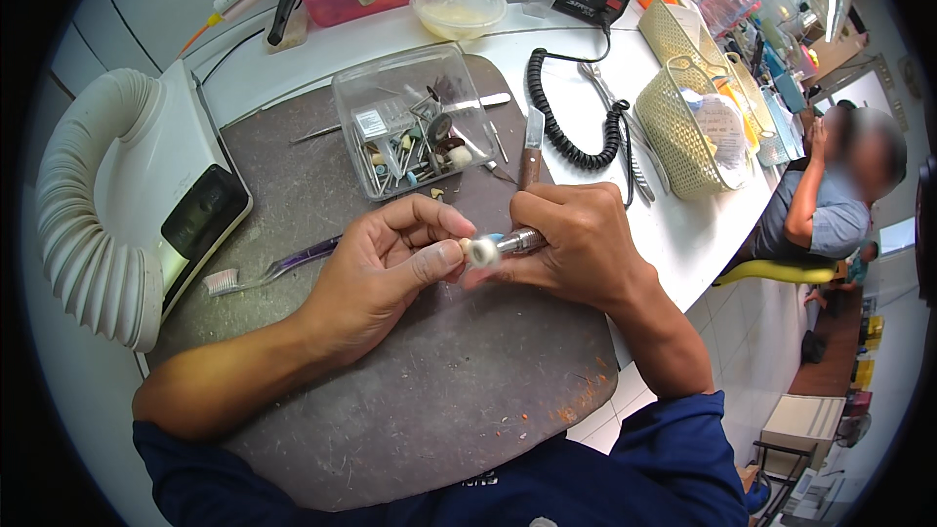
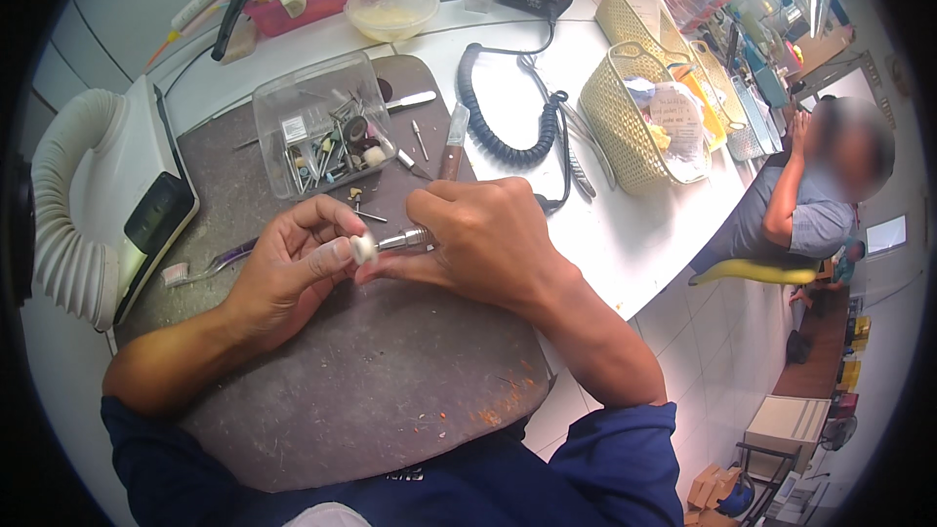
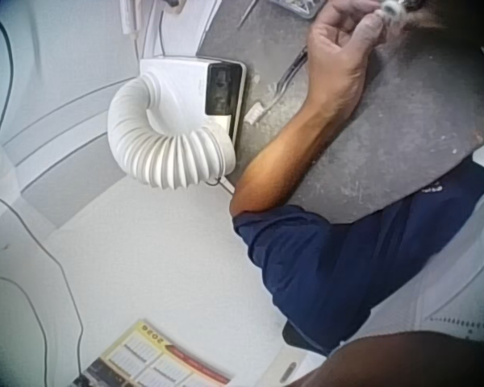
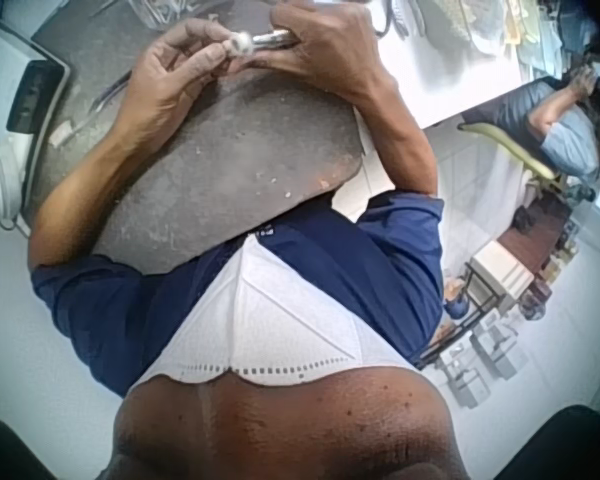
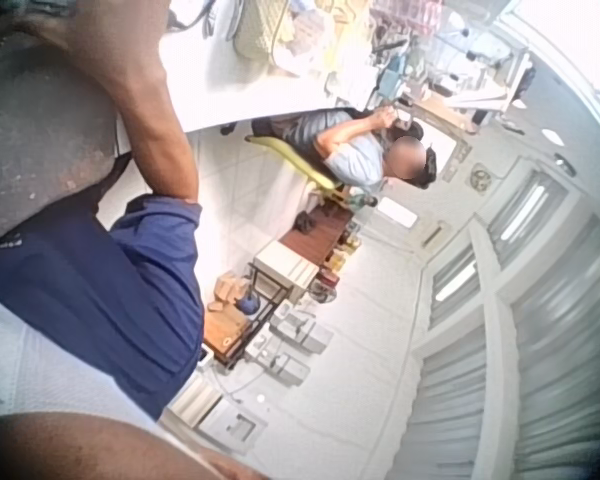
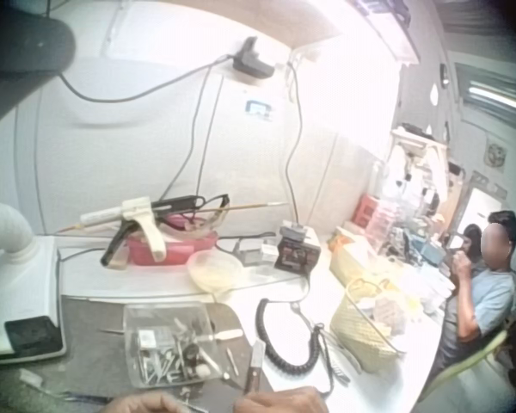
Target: The person uses a rotary grinding tool to shape and smooth a small, white, tooth-shaped object held in their left hand. They rotate the object to grind different surfaces and occasionally use a metal file to refine the edges. The person works at a cluttered workbench in a workshop setting.
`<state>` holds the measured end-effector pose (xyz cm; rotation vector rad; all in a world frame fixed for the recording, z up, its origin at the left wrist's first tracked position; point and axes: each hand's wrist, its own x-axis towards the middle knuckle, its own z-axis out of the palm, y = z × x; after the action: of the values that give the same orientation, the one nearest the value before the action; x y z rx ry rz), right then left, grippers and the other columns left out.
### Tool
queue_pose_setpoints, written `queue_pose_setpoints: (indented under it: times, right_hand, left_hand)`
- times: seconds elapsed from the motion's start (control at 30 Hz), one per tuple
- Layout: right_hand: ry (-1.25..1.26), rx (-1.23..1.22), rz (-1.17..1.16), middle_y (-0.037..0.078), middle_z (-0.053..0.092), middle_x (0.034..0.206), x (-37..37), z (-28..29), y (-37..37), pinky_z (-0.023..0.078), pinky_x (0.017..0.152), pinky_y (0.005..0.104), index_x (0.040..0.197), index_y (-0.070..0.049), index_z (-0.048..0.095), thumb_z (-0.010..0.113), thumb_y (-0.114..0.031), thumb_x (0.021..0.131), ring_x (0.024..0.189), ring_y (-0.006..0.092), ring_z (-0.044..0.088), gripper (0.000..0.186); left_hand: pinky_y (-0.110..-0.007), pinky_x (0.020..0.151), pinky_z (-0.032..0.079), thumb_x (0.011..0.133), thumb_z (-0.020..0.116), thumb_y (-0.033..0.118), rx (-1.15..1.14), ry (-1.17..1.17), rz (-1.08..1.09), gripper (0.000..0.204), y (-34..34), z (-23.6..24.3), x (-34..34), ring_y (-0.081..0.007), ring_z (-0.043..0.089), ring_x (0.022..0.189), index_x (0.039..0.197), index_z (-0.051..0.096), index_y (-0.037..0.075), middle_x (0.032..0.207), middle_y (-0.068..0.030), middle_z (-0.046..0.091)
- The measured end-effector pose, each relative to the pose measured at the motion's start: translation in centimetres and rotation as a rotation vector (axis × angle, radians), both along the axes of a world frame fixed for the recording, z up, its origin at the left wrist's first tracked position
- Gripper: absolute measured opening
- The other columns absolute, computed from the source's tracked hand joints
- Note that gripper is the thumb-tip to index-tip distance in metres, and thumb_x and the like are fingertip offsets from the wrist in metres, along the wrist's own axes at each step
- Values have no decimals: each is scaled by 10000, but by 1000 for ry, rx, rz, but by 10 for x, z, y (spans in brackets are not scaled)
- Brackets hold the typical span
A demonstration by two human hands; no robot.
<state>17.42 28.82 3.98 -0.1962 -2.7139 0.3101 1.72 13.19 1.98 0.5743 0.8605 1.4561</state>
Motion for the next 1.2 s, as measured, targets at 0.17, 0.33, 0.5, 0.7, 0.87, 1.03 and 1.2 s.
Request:
queue_pose_setpoints:
  times: [0.17,0.33,0.5,0.7,0.87,1.03,1.2]
  right_hand:
    - [41,-54,-79,34,551,566,2,1,1,426,427,340,610,-75,532,810,-531,685,472,211,584,539]
    - [60,-36,-82,33,548,568,2,1,2,423,432,351,638,-73,544,824,-445,698,471,213,578,469]
    - [48,-41,-86,34,552,579,1,-1,1,426,440,361,652,-73,545,826,-399,701,480,219,582,433]
    - [70,-50,-107,44,561,579,0,-2,1,420,438,354,659,-71,569,842,-366,690,477,207,573,403]
    - [48,-57,-119,42,569,601,0,0,0,441,460,363,678,-69,562,830,-365,694,517,224,606,400]
    - [48,-59,-120,44,572,604,0,-1,1,444,462,366,679,-67,562,831,-362,690,522,224,610,400]
    - [42,-63,-120,44,570,598,0,-1,0,443,457,368,673,-67,560,830,-366,694,510,225,605,404]
  left_hand:
    - [-238,833,483,938,628,64,49,-31,38,145,-1,-12,0,-102,580,928,1058,559,21,1037,-57,607]
    - [-241,834,470,934,629,57,82,-33,32,138,0,-12,1,-99,559,914,1045,554,25,1039,-57,603]
    - [-245,841,462,920,646,59,76,23,47,142,-1,-11,2,-96,562,931,1030,557,49,1037,-45,607]
    - [-236,880,461,910,659,47,70,54,70,150,-2,-10,3,-81,570,969,1038,582,38,1048,-45,619]
    - [-239,917,463,906,658,32,32,53,91,161,-2,-9,3,-88,578,992,1054,595,28,1054,-48,623]
    - [-251,905,461,899,671,42,29,69,121,138,-3,-7,5,-104,581,988,1015,597,46,1058,-50,626]
    - [-258,907,461,893,679,43,20,137,150,151,-4,-7,6,-116,586,992,1027,608,48,1068,-58,638]
